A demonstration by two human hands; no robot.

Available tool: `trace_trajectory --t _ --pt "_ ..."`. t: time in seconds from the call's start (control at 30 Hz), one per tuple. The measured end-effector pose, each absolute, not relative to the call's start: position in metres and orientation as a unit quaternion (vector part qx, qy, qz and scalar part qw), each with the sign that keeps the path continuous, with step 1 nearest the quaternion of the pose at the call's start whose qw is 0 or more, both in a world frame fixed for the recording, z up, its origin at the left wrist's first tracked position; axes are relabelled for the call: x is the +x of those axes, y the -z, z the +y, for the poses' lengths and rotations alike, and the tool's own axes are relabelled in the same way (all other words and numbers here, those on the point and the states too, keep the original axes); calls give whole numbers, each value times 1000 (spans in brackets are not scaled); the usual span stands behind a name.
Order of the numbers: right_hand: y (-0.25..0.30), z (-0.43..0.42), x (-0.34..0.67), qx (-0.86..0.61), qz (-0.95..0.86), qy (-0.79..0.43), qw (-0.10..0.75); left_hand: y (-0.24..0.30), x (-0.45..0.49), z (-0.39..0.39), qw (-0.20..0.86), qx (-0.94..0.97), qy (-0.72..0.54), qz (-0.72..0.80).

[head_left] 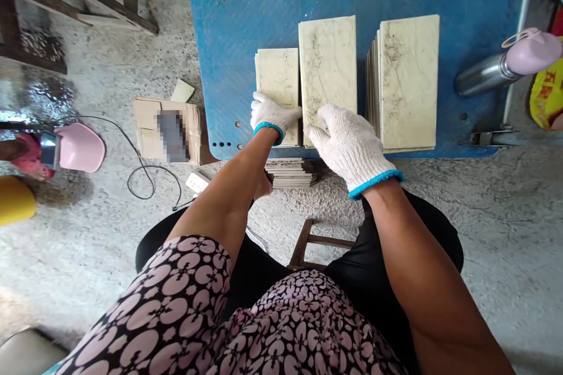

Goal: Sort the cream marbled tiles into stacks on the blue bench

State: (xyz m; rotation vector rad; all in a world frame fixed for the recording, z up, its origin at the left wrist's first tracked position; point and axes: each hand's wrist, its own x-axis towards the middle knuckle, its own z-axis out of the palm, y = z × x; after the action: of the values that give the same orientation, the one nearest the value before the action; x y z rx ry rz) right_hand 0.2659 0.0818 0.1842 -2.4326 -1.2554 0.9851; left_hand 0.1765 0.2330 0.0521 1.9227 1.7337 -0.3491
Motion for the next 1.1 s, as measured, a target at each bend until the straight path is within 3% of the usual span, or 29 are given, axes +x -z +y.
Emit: trace_trajectory --t 1.1 --pt "-186 86 261 -833 -429 -337 96 -53 167 236 271 716 136 629"
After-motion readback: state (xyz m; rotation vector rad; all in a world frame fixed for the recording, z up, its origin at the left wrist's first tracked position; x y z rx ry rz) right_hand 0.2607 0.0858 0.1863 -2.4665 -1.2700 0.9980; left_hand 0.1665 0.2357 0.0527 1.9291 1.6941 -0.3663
